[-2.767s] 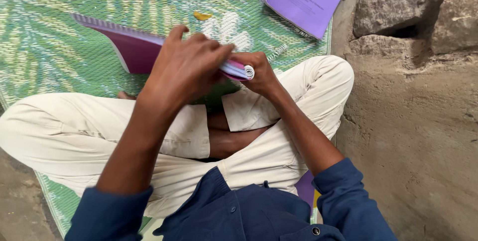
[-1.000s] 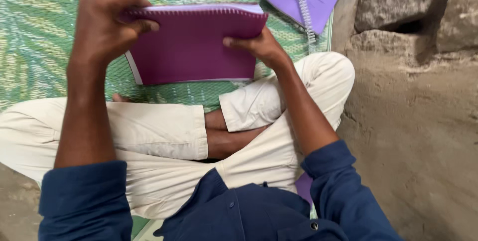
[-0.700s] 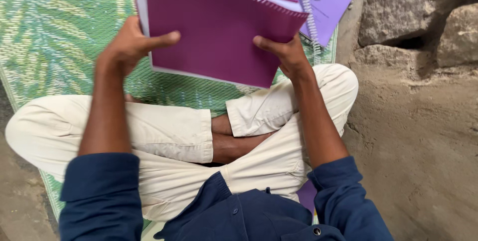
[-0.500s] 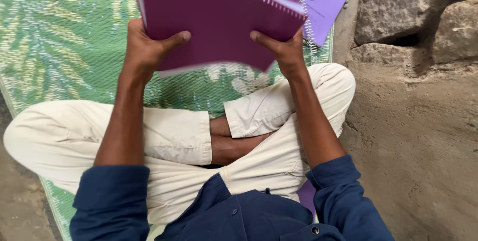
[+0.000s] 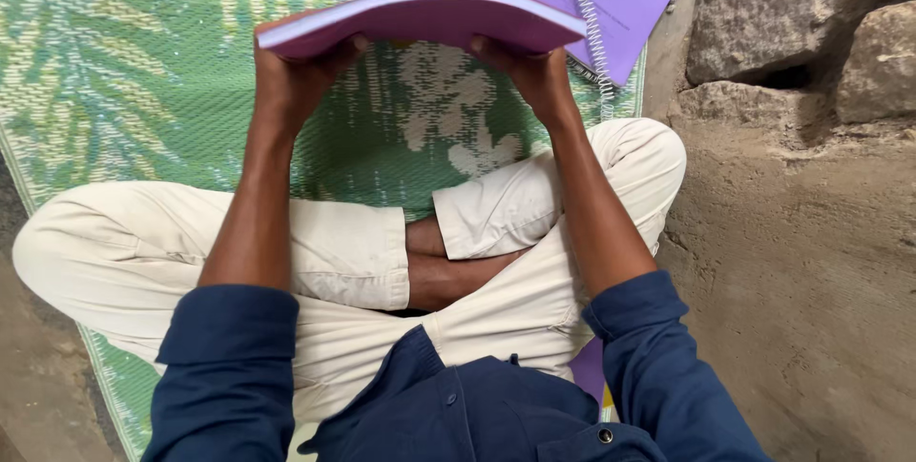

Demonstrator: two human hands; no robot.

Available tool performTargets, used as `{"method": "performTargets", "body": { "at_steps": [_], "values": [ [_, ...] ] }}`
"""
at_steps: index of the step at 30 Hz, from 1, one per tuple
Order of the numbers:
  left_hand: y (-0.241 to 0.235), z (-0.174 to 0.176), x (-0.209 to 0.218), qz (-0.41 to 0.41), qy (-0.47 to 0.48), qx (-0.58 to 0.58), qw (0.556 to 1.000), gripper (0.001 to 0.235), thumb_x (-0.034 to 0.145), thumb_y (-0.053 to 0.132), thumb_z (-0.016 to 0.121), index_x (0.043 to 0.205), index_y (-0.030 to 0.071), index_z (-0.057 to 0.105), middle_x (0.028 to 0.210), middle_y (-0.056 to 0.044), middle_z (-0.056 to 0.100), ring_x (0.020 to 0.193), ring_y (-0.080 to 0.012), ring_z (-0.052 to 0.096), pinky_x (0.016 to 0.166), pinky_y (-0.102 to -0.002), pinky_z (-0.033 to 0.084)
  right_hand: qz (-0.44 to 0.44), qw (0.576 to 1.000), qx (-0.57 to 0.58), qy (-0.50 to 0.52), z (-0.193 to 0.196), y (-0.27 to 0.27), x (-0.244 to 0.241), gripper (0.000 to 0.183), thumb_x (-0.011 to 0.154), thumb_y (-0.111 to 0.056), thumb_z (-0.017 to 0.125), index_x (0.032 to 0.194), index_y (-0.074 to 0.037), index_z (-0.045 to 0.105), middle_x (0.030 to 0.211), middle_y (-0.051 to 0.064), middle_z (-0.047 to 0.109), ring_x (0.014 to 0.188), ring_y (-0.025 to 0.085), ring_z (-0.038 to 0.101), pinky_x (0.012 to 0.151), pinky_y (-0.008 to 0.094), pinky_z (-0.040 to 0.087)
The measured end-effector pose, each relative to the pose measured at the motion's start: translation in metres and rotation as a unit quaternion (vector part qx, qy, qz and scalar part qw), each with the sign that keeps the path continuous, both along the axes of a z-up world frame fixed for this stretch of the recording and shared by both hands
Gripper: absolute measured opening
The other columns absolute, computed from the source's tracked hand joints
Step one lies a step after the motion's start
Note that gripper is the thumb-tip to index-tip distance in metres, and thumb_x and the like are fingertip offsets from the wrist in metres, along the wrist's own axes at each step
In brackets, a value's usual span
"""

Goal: The person threads a spiral binding coil through the holes of a notebook by hand. They align the covers and internal pages, then manually rotate the coil to secure the document while sitting on a mat.

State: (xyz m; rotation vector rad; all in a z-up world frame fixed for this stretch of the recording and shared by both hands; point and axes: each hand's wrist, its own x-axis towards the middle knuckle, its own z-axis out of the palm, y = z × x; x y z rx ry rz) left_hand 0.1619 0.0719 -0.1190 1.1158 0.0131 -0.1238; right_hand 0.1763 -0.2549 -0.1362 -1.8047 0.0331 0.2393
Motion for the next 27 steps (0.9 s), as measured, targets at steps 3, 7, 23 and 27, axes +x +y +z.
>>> {"method": "performTargets", "body": {
  "at_steps": [3,7,23,27],
  "values": [
    [-0.007,0.004,0.006,0.029,-0.015,0.032,0.999,0.021,0.095,-0.001,0.076,0.116,-0.001,0.073,0.111,-0.012,0.076,0.103,-0.0182,0.075,0.090,-0.037,0.064,0.017,0.999,0.011,-0.040,0.014,0.008,0.009,0.033,0.094,-0.015,0.083,0.123,-0.005,0.071,0.116,0.008,0.077,0.109,0.023,0.076,0.094,0.038,0.062],
    [0.003,0.049,0.004,0.019,-0.139,0.302,0.943,0.016,0.100,0.009,0.081,0.115,0.005,0.077,0.102,-0.008,0.078,0.091,-0.0148,0.076,0.077,-0.032,0.065,-0.004,0.958,-0.107,-0.264,0.071,0.004,0.005,0.069,0.090,-0.020,0.089,0.141,0.001,0.048,0.134,0.021,0.059,0.121,0.036,0.062,0.097,0.044,0.056],
    [-0.023,0.230,0.002,-0.166,-0.407,0.738,0.512,0.010,0.084,0.024,0.084,0.077,0.019,0.077,0.068,-0.009,0.072,0.061,-0.0237,0.072,0.053,-0.036,0.053,0.292,0.909,-0.153,-0.257,0.157,0.023,-0.013,0.032,0.100,-0.011,0.078,0.131,-0.009,0.074,0.111,0.009,0.080,0.091,0.018,0.080,0.077,0.029,0.063],
    [0.016,0.214,-0.004,-0.069,-0.396,0.562,0.723,0.026,0.091,0.015,0.085,0.114,0.008,0.076,0.096,-0.010,0.077,0.089,-0.0232,0.076,0.075,-0.035,0.057,0.226,0.924,-0.091,-0.296,0.145,0.025,-0.017,0.020,0.106,-0.013,0.074,0.124,-0.004,0.075,0.111,0.009,0.079,0.092,0.017,0.079,0.076,0.027,0.063]
  ]
}}
